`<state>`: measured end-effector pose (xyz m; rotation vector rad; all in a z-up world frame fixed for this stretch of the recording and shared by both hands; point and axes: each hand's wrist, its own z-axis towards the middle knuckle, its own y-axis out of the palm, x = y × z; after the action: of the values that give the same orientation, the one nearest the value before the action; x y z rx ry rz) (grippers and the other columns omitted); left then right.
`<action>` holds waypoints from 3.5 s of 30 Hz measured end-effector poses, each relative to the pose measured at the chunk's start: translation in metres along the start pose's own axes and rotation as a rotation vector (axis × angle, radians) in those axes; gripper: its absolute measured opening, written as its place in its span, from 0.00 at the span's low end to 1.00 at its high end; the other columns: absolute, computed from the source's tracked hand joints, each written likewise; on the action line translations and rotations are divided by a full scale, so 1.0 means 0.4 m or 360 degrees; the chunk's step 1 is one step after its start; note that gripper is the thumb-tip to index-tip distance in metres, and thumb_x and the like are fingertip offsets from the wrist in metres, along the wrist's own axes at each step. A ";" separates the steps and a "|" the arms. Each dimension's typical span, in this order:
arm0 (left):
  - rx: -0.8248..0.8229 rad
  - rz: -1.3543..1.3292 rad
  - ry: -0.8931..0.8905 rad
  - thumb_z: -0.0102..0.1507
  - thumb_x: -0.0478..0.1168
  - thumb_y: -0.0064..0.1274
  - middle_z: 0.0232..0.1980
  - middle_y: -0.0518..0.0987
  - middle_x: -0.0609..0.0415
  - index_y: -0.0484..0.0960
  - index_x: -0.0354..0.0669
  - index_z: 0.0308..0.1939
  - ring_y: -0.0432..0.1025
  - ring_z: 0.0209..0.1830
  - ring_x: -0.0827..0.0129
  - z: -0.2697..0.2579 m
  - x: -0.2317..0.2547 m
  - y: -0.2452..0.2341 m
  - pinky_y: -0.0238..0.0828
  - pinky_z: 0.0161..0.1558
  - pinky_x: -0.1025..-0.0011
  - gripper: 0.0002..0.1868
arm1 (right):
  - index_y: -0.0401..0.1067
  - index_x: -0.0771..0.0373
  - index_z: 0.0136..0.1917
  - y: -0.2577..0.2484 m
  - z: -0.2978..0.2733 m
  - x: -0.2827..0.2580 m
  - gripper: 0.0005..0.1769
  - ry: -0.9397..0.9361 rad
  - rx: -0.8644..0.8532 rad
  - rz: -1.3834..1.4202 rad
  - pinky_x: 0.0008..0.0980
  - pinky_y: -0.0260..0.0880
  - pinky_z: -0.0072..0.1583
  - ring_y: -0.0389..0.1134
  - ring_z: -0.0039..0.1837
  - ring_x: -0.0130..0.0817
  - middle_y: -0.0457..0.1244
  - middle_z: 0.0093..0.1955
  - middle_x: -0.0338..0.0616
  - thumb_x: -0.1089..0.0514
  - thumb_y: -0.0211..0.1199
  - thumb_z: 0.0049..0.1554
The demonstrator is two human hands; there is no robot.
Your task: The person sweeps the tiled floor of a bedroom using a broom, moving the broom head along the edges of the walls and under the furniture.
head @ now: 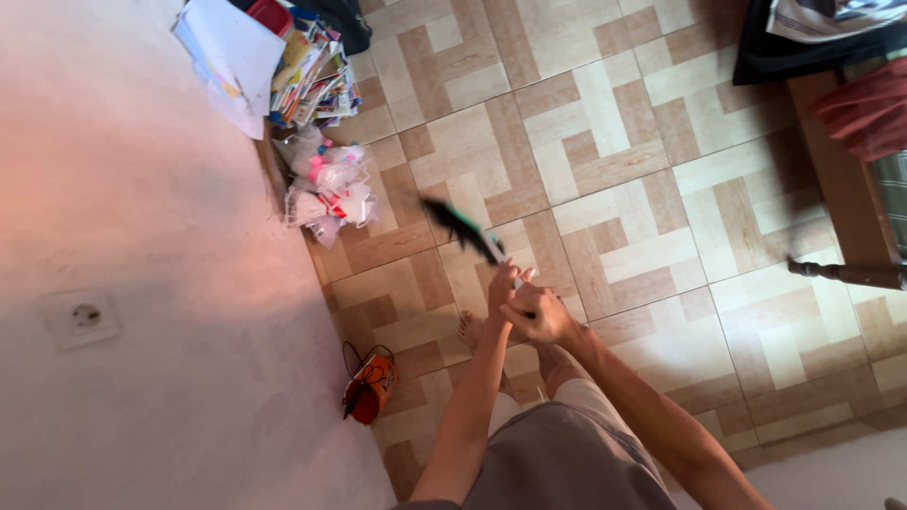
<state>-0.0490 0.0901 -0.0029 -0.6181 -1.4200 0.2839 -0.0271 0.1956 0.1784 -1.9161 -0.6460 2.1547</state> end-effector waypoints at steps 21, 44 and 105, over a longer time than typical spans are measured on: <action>-0.0075 0.0371 -0.0330 0.64 0.47 0.52 0.37 0.82 0.43 0.82 0.44 0.32 0.74 0.44 0.43 -0.102 0.123 0.133 0.68 0.44 0.46 0.13 | 0.64 0.71 0.30 -0.209 -0.058 0.122 0.19 0.0117 -0.0335 0.0533 0.37 0.59 0.38 0.55 0.31 0.35 0.57 0.25 0.49 0.63 0.64 0.59; -0.0045 -0.0396 0.0707 0.65 0.41 0.58 0.43 0.83 0.42 0.77 0.33 0.34 0.77 0.39 0.50 0.007 0.275 0.028 0.67 0.64 0.49 0.13 | 0.69 0.68 0.35 -0.266 -0.164 -0.151 0.09 -0.0072 0.0301 0.0556 0.38 0.65 0.49 0.65 0.44 0.36 0.65 0.40 0.45 0.64 0.65 0.56; -0.1777 -0.0357 0.1042 0.62 0.40 0.61 0.38 0.77 0.47 0.76 0.41 0.34 0.74 0.40 0.51 -0.054 0.798 0.612 0.70 0.39 0.60 0.10 | 0.63 0.67 0.31 -0.602 -0.689 0.087 0.17 0.0537 0.1712 0.0124 0.35 0.63 0.46 0.59 0.37 0.39 0.58 0.30 0.45 0.64 0.65 0.59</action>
<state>0.0629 0.4551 0.1257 -1.2836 -0.8877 -0.8932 0.2023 0.4776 0.2326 -1.5616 0.5647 1.5683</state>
